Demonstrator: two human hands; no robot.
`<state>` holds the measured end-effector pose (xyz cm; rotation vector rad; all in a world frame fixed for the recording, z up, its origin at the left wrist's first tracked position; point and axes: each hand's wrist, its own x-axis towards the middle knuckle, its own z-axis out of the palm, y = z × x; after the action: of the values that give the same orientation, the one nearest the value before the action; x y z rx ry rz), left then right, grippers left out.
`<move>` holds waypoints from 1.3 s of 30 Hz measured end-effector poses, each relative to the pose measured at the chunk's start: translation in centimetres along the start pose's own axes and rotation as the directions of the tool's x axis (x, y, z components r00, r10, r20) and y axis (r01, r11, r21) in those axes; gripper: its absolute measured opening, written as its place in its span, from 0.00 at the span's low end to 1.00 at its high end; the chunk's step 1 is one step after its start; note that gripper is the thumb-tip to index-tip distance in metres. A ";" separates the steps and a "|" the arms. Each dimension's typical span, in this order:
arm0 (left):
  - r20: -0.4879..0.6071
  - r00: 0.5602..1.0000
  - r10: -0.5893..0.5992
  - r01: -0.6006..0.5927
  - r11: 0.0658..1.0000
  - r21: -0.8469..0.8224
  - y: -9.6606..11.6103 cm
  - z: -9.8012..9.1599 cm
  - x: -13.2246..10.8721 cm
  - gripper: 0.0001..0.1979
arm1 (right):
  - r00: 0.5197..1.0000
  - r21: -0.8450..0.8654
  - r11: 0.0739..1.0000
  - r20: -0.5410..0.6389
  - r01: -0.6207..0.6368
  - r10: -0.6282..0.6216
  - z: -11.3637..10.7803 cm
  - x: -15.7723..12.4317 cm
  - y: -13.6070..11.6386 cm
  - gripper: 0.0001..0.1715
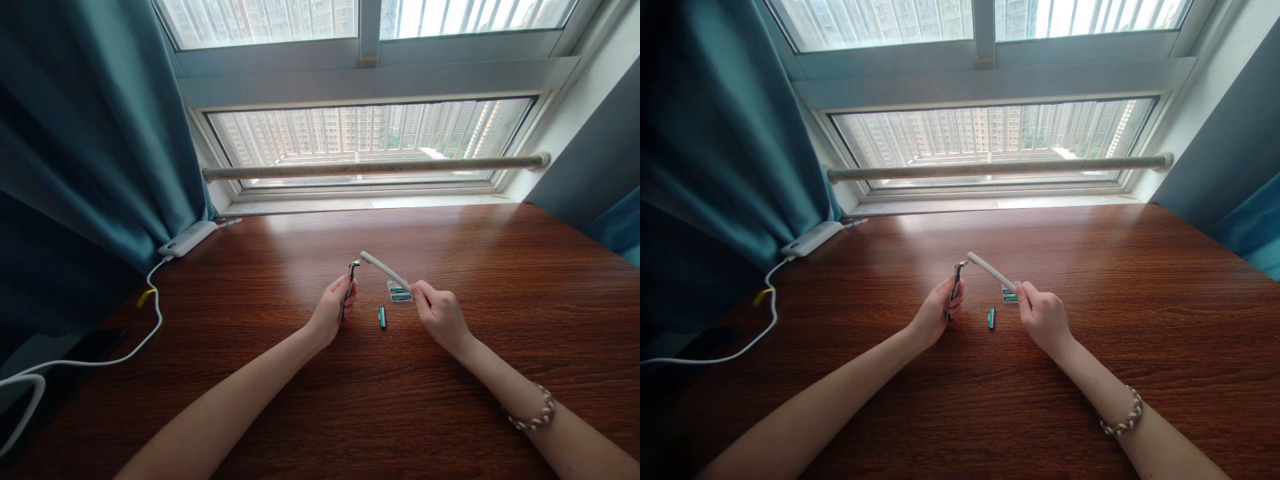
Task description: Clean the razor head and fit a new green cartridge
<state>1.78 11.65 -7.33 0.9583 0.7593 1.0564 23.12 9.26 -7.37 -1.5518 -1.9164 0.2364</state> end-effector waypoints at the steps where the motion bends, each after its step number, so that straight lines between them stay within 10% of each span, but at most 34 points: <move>1: -0.021 0.999 0.027 -0.027 0.999 0.043 0.1 -0.1 0.1 0.16 | 1.000 0.001 1.000 -0.021 -0.003 0.003 -0.1 0.0 0.0 0.19; 10: -0.055 0.950 0.306 -0.262 0.884 0.387 1.1 -0.3 0.1 0.15 | 0.991 0.025 0.996 -0.098 0.089 -0.086 -0.7 -0.1 0.2 0.20; 39: -0.051 0.946 0.319 -0.278 0.884 0.377 0.9 -0.3 -0.1 0.15 | 0.992 -0.003 0.998 -0.112 0.057 -0.057 -0.6 0.0 0.9 0.20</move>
<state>1.13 11.84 -6.60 1.3784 0.9428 1.2714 24.16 9.37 -7.35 -1.4763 -1.8693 0.1217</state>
